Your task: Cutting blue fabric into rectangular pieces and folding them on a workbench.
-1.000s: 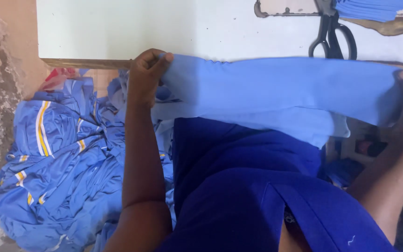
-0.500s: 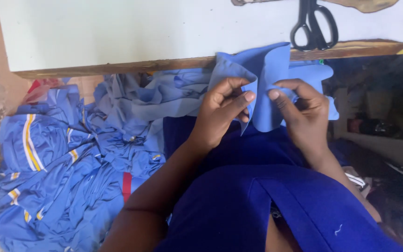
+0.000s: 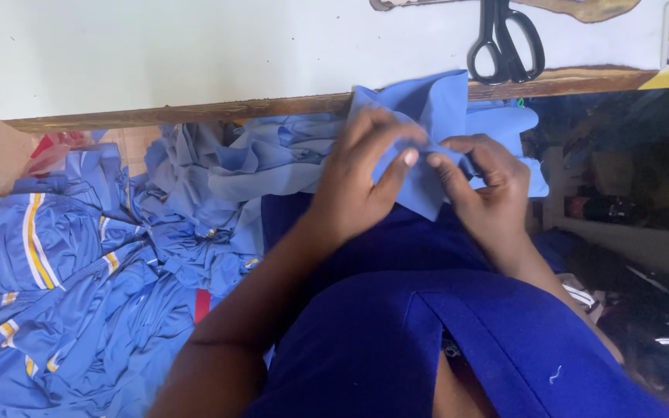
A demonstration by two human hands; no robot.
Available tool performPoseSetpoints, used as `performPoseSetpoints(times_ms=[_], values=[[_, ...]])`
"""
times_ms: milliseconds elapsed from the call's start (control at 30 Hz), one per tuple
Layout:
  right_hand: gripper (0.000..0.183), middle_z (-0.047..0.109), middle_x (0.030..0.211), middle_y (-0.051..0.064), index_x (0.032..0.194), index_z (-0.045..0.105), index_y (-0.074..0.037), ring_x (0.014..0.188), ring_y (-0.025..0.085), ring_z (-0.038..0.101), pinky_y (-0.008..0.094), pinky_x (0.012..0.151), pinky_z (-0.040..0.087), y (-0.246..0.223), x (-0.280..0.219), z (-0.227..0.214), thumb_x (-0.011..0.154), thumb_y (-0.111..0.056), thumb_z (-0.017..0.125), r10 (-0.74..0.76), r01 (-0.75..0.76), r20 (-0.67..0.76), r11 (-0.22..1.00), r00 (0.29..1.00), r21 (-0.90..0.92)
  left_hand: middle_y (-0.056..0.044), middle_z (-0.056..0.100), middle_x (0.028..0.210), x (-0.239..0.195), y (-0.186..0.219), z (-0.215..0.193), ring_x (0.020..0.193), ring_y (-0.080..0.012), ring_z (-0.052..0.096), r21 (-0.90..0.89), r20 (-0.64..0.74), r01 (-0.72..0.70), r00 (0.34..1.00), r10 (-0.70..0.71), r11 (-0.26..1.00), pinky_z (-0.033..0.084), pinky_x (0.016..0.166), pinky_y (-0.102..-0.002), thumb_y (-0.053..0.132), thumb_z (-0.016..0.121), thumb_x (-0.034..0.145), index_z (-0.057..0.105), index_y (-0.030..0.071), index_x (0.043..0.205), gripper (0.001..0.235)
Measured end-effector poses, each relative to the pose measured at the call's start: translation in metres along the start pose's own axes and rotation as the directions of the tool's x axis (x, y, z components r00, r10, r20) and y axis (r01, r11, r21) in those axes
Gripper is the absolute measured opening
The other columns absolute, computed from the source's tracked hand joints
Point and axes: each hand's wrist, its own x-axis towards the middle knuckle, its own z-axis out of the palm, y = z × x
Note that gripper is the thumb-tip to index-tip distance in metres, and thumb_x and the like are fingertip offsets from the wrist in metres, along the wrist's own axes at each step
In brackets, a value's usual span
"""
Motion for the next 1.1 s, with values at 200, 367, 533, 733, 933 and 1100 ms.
performPoseSetpoints(times_ms=[200,367,533,733,933,1100], values=[[0.013,0.068,0.099,0.019,0.099,0.070,0.004,0.092,0.031,0.065,0.040,0.087,0.048,-0.016,0.023,-0.044,0.103,-0.006,0.077,-0.143,0.143,0.072,0.990,0.987,0.007,-0.011,0.043,0.130,0.074,-0.019,-0.046,0.123,-0.0335,0.042,0.243,0.417,-0.554,0.801,0.430,0.796,0.037,0.110,-0.050,0.055,0.062,0.101,0.062,0.017,0.112,0.039],[0.012,0.073,0.121,0.030,0.111,0.073,0.014,0.116,0.043,0.068,0.052,0.108,0.050,-0.019,0.023,-0.100,0.114,0.003,0.078,-0.197,0.201,0.043,0.951,0.980,-0.236,-0.006,0.053,0.123,0.093,-0.016,-0.049,0.111,-0.0284,0.046,0.053,0.561,-0.626,0.663,0.495,0.778,0.043,0.099,-0.044,0.044,0.080,0.093,0.066,0.008,0.093,0.038],[0.016,0.067,0.121,0.025,0.121,0.066,0.012,0.116,0.035,0.065,0.044,0.110,0.049,0.019,0.005,-0.114,0.123,0.001,0.078,-0.016,-0.007,-0.191,0.993,0.981,-0.119,-0.007,0.055,0.122,0.069,0.017,-0.065,0.115,-0.0280,0.047,0.071,0.497,-0.533,0.752,0.433,0.843,0.040,0.103,-0.043,0.034,0.078,0.094,0.065,0.007,0.094,0.030],[0.022,0.066,0.114,0.007,0.115,0.057,-0.010,0.109,0.017,0.063,0.029,0.108,0.051,0.065,0.029,-0.100,0.110,-0.008,0.079,0.237,-0.153,-0.342,0.955,0.909,0.256,-0.003,0.059,0.108,0.025,0.055,-0.051,0.104,-0.0291,0.048,0.220,0.419,-0.708,0.689,0.591,0.671,0.037,0.104,-0.050,0.028,0.067,0.102,0.059,0.009,0.086,0.026],[0.024,0.071,0.112,0.007,0.114,0.063,-0.009,0.101,0.014,0.066,0.026,0.096,0.052,0.075,0.042,-0.106,0.105,-0.009,0.085,0.260,-0.186,-0.295,0.948,0.919,0.257,-0.001,0.063,0.106,0.002,0.059,-0.073,0.110,-0.0281,0.049,0.209,0.437,-0.616,0.753,0.491,0.759,0.027,0.118,-0.056,0.034,0.062,0.101,0.061,0.010,0.084,0.030],[0.027,0.069,0.110,0.008,0.121,0.057,-0.015,0.113,0.023,0.080,0.029,0.096,0.066,0.048,0.036,-0.114,0.102,-0.024,0.073,0.386,-0.308,-0.161,0.878,0.908,0.365,-0.012,0.054,0.129,-0.004,0.063,-0.111,0.126,-0.0330,0.052,0.250,0.337,-0.529,0.833,0.439,0.811,0.041,0.110,-0.050,0.036,0.065,0.099,0.060,0.006,0.082,0.035]])
